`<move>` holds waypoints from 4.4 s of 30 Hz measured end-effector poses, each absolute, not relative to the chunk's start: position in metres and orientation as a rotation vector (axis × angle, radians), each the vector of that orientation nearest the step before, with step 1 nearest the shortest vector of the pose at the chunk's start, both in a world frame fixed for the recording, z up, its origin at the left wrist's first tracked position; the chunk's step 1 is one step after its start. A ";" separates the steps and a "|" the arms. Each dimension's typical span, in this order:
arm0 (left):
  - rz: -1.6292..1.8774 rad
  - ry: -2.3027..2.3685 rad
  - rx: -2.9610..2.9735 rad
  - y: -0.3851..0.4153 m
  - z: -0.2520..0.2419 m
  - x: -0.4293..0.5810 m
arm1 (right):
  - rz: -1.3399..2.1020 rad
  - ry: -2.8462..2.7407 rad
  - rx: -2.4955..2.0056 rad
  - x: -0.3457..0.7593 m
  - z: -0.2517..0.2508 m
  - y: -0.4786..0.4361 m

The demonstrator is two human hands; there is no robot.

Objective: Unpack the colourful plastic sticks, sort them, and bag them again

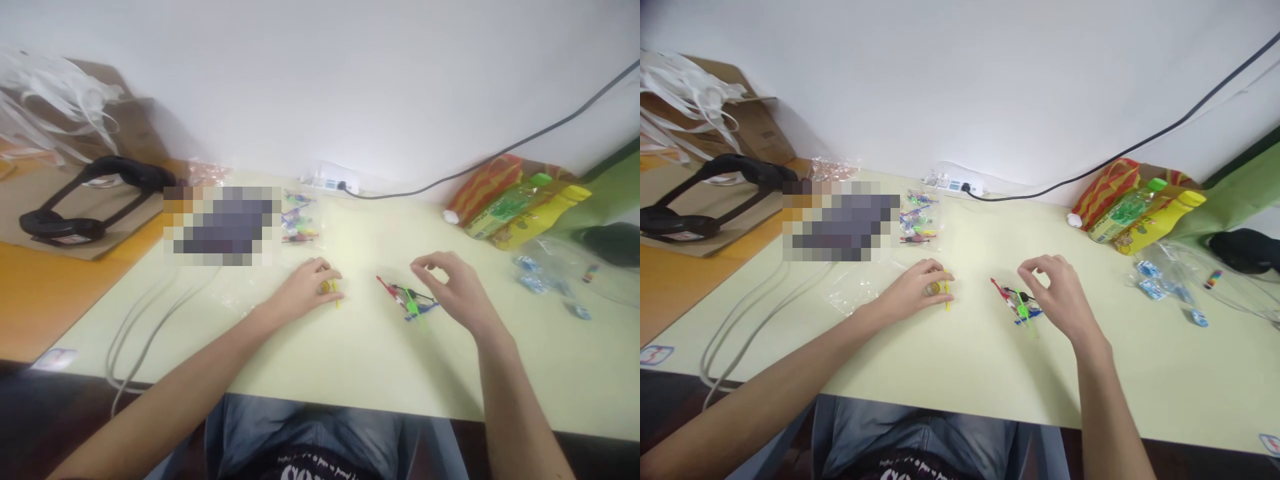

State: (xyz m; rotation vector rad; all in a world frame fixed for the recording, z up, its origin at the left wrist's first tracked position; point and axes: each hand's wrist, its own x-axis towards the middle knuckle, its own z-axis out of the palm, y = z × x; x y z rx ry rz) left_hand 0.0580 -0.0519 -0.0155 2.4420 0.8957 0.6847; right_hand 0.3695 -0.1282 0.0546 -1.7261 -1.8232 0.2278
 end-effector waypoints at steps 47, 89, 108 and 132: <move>0.953 0.666 2.342 -0.069 0.004 0.065 | 1.556 -0.612 -0.935 0.234 0.007 -0.171; 0.679 0.786 2.615 -0.042 -0.014 0.074 | 0.018 -1.979 -2.086 0.248 -0.021 -0.150; 0.659 0.438 2.779 -0.035 -0.019 0.068 | -0.014 -1.755 -1.973 0.374 0.008 -0.179; 0.763 0.587 2.760 -0.048 -0.023 0.070 | 0.088 -1.824 -1.924 0.380 -0.018 -0.175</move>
